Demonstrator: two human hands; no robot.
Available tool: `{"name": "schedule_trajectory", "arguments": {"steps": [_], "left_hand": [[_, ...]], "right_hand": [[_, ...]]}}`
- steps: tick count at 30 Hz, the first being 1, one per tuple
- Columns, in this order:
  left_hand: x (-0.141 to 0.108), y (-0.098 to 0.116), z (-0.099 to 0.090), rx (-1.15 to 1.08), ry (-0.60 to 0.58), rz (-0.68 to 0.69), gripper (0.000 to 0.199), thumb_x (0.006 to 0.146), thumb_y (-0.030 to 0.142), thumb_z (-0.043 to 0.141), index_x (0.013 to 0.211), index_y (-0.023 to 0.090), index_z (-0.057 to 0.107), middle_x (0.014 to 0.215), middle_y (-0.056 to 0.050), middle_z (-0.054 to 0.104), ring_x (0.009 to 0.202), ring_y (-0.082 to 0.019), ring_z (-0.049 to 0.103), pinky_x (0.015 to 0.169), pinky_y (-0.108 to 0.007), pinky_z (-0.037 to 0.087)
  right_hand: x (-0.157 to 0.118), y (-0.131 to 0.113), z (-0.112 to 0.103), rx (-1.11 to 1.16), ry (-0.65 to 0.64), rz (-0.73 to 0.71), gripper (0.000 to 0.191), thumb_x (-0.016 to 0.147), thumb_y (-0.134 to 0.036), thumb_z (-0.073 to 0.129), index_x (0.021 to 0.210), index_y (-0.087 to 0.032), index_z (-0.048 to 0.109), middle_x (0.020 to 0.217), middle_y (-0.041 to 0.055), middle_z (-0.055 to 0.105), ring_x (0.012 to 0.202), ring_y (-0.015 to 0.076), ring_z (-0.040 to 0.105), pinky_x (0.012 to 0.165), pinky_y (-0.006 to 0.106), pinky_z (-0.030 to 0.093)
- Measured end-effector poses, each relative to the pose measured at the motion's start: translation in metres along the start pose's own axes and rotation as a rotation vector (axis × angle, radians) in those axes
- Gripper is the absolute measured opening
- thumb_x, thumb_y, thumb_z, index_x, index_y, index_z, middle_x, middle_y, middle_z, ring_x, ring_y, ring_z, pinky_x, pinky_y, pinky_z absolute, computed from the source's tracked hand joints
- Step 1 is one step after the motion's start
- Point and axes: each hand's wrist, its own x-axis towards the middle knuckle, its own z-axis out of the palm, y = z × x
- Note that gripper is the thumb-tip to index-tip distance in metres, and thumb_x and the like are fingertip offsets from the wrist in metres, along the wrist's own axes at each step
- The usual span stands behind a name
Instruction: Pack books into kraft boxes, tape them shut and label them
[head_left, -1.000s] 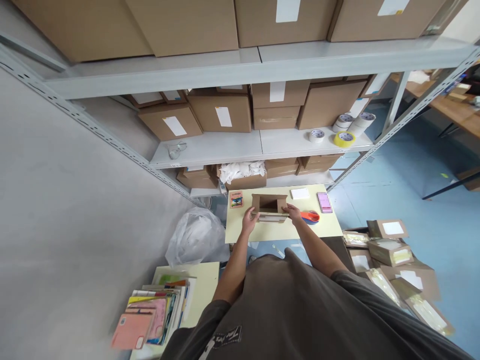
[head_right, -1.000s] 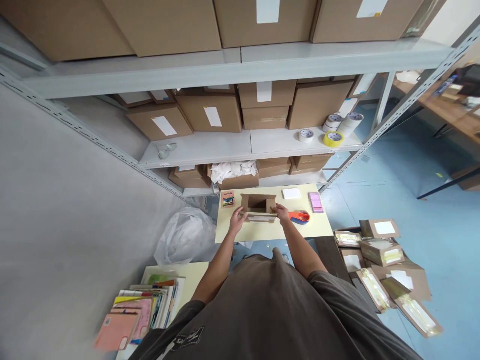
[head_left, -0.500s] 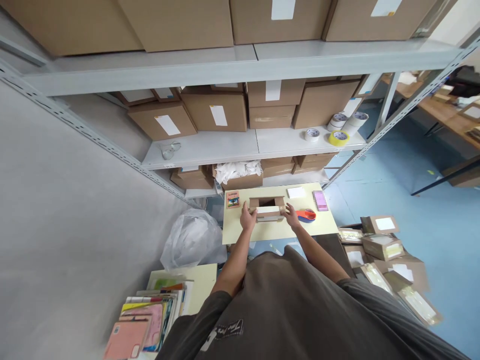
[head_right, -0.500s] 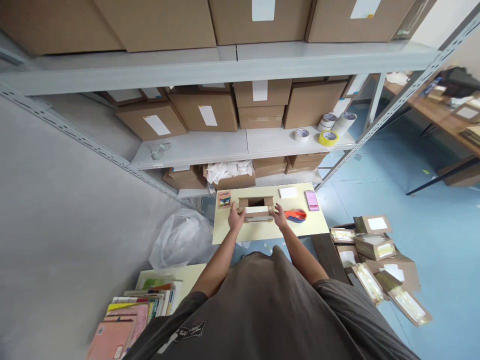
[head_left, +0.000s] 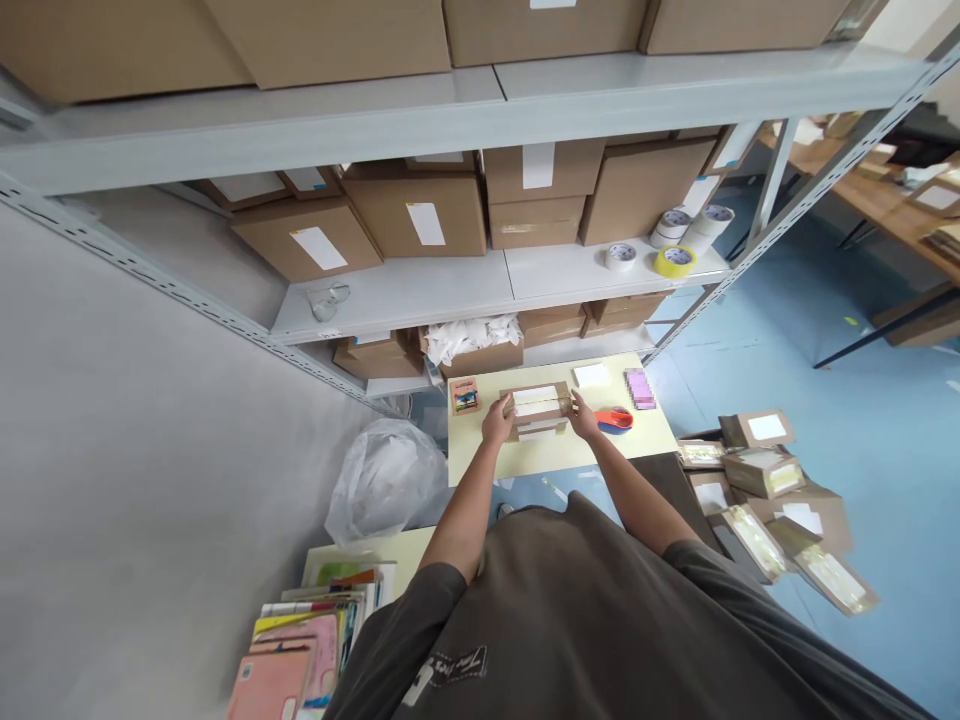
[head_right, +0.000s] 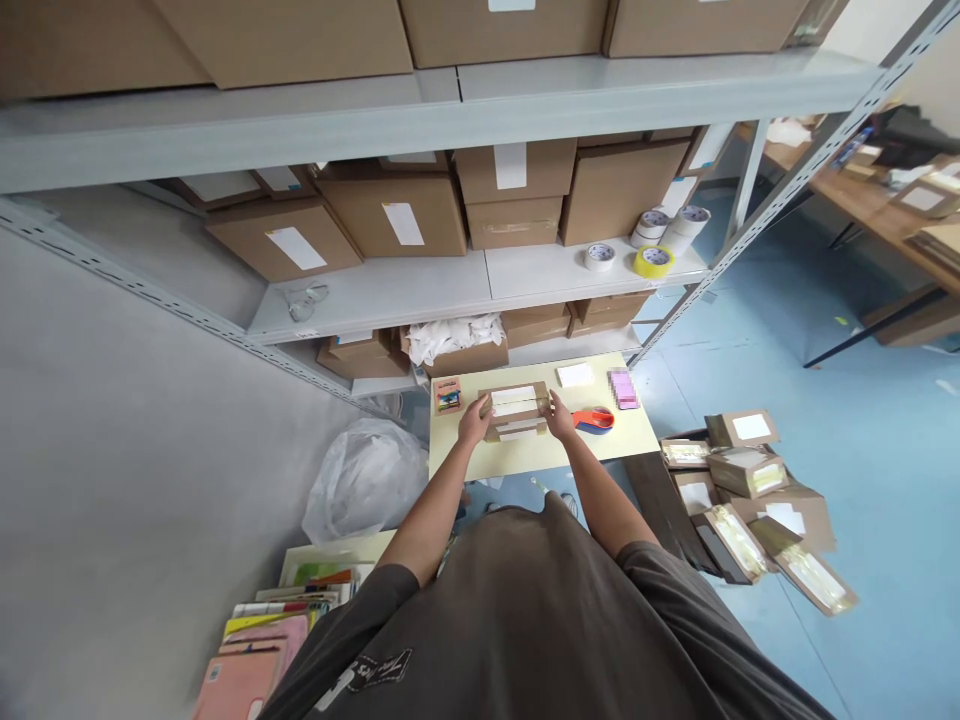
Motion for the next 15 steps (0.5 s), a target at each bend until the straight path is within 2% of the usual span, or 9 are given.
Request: {"name": "schedule_trajectory", "arguments": {"steps": [3,7,10,12,15], "left_hand": [[0.003,0.001,0.005,-0.051,0.038,-0.027,0.046,0.102,0.039,0.064,0.146,0.029,0.066,0.150,-0.009,0.064,0.136,-0.029,0.061,0.113,-0.038,0.048],[0.010,0.006,0.010,0.047,0.080,-0.125,0.042,0.106,0.043,0.056,0.143,0.028,0.066,0.140,-0.012,0.069,0.124,-0.030,0.066,0.107,-0.039,0.050],[0.006,0.001,0.014,0.094,0.083,-0.143,0.042,0.104,0.044,0.059,0.142,0.029,0.065,0.134,-0.013,0.071,0.120,-0.030,0.068,0.103,-0.038,0.050],[0.003,-0.006,0.016,0.084,0.078,-0.136,0.044,0.103,0.045,0.060,0.145,0.029,0.064,0.137,-0.012,0.071,0.123,-0.030,0.068,0.102,-0.037,0.050],[0.009,-0.014,0.019,0.038,0.095,-0.133,0.061,0.102,0.048,0.062,0.158,0.027,0.052,0.147,-0.013,0.068,0.132,-0.031,0.064,0.106,-0.037,0.049]], "right_hand": [[0.001,-0.001,0.003,-0.121,0.024,-0.022,0.071,0.088,-0.039,0.075,0.157,-0.030,0.058,0.142,0.0105,0.072,0.123,0.0342,0.069,0.113,0.049,0.050],[0.005,-0.002,0.006,-0.183,0.034,0.018,0.068,0.088,-0.035,0.075,0.154,-0.028,0.063,0.135,0.0104,0.075,0.125,0.0372,0.068,0.112,0.046,0.050],[0.001,0.005,0.006,-0.220,0.032,0.035,0.066,0.087,-0.031,0.076,0.151,-0.027,0.066,0.127,0.0110,0.079,0.121,0.0372,0.069,0.108,0.045,0.051],[-0.004,0.012,0.006,-0.239,0.023,0.031,0.064,0.088,-0.030,0.074,0.152,-0.026,0.066,0.118,0.0105,0.081,0.115,0.0367,0.071,0.105,0.046,0.052],[-0.003,0.018,0.006,-0.244,0.022,0.036,0.064,0.093,-0.032,0.070,0.156,-0.025,0.062,0.105,0.0092,0.082,0.107,0.0358,0.073,0.102,0.048,0.053]]}}
